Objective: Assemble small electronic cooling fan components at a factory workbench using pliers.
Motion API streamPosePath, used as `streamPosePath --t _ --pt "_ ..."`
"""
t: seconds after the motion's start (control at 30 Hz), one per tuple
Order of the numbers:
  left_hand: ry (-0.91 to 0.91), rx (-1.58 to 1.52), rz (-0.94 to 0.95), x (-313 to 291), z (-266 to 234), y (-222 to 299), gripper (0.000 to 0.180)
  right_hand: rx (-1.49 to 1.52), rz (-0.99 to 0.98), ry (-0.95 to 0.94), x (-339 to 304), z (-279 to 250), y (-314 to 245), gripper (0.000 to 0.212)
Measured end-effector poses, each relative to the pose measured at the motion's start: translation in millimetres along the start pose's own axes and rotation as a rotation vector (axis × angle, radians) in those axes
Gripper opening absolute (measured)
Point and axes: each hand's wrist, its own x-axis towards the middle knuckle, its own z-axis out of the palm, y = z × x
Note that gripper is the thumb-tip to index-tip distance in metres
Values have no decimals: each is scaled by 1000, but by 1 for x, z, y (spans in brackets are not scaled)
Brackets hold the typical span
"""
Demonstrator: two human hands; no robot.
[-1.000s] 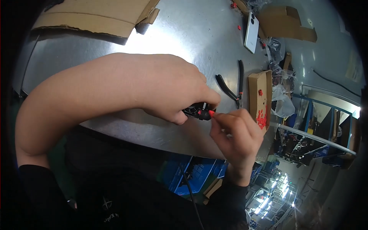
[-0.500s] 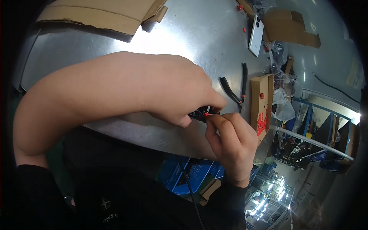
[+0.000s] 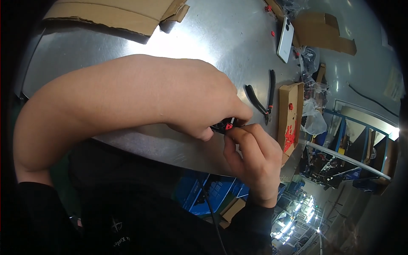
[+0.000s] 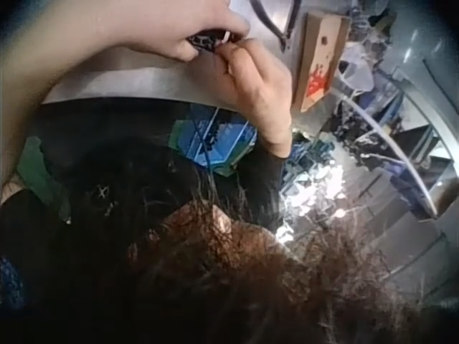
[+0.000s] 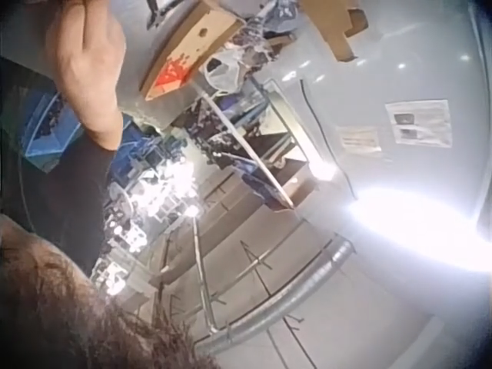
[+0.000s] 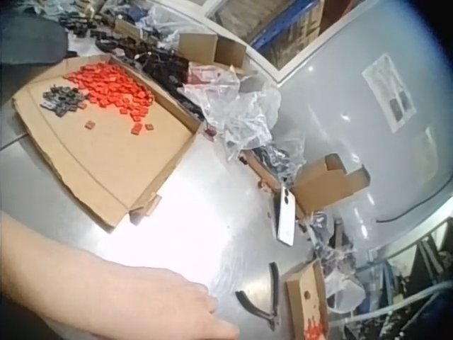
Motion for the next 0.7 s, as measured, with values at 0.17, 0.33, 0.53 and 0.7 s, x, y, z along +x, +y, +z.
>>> streamPosePath --t 0.17,0.33,0.53,0.7 --pt "4 -18 -2 -1 1 -1 38 185 192 -4 -7 -12 -5 24" --pt "3 -18 -3 0 0 1 37 286 263 70 -6 -11 -8 25" --pt "34 -10 7 0 2 -1 36 268 341 -21 -10 -2 -11 26" --pt "3 -3 -15 1 0 3 36 301 531 -93 -16 -8 -19 27"
